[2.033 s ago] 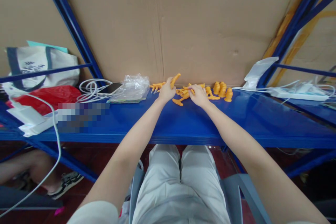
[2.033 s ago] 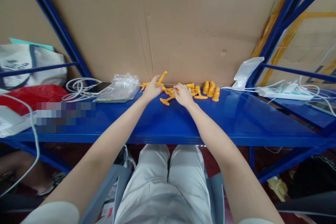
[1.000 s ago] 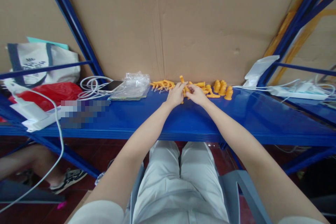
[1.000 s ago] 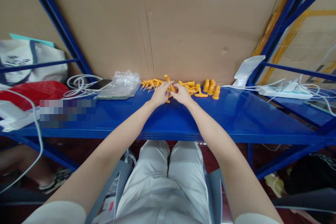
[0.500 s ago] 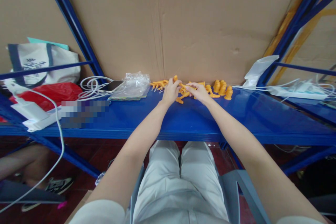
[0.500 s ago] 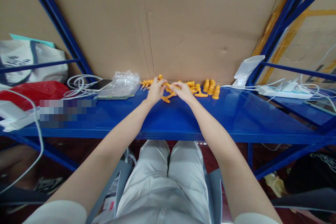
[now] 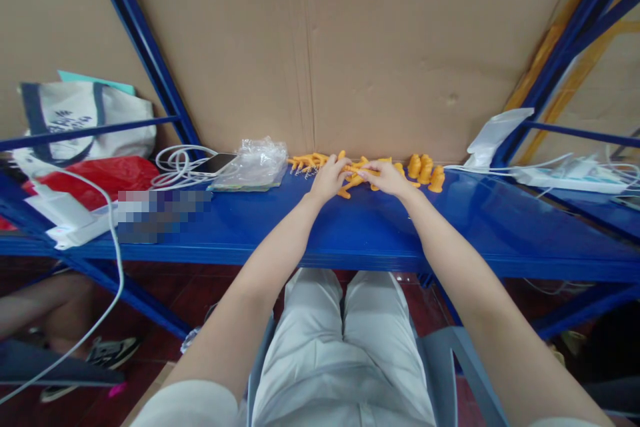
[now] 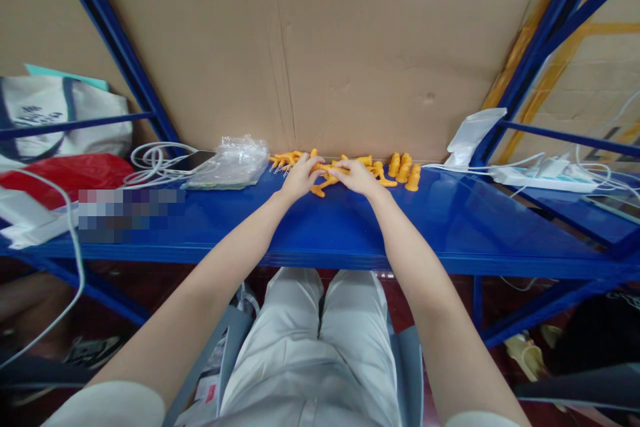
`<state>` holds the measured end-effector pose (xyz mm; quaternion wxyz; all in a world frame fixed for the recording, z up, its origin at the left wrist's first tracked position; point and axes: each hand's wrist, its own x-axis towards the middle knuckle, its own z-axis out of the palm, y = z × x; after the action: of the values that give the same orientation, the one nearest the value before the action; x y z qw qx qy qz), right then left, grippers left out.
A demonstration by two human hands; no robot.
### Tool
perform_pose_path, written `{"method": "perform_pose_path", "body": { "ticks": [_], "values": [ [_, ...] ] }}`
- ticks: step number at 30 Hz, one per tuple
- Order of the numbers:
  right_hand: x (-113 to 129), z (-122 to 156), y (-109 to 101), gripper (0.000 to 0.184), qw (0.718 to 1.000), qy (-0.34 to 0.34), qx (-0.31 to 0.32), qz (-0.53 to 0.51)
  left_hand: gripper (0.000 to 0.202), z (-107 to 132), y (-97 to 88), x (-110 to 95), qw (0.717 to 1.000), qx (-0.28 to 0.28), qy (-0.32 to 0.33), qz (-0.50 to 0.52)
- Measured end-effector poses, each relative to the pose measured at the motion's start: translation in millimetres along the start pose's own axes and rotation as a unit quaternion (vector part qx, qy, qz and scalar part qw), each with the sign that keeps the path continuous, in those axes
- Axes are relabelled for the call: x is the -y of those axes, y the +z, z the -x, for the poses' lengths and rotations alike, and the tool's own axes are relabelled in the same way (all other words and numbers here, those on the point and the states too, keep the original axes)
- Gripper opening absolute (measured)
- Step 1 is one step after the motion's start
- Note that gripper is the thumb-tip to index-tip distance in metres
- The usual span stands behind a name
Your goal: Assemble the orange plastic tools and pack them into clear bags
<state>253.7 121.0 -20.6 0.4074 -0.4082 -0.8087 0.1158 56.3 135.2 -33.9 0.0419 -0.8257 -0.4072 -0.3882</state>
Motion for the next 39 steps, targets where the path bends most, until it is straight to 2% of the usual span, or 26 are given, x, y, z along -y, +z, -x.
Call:
{"method": "perform_pose_path", "body": {
  "ticks": [4,12,19,27,33,36,39],
  "values": [
    [-4,0,-2,0.025,0.994,0.002,0.033,0.105,0.025,1,-1.4,-5,1.000,0.009,-0.009,-0.013],
    [19,4,-6,0.036,0.953,0.055,0.062,0.290,0.018,0,-0.5,-7,1.000,0.017,-0.017,0.002],
    [35,8,-1,0.036,0.924,0.019,0.046,0.378,0.012,-4,4.8,2,0.998,0.006,-0.022,0.052],
    [32,8,8,0.037,0.900,-0.025,0.040,0.434,0.007,-10,6.2,5,0.993,0.029,-0.069,0.086],
    [34,7,14,0.035,0.908,-0.027,0.055,0.414,0.005,-10,-4.5,9,0.991,0.067,-0.089,0.076],
    [31,7,14,0.030,0.931,-0.021,0.051,0.361,0.009,-8,-10.0,11,0.997,0.052,-0.024,0.042],
    [27,6,7,0.028,0.954,0.021,0.050,0.294,0.017,-5,-12.8,5,0.998,0.037,0.047,0.000]
  ]
}}
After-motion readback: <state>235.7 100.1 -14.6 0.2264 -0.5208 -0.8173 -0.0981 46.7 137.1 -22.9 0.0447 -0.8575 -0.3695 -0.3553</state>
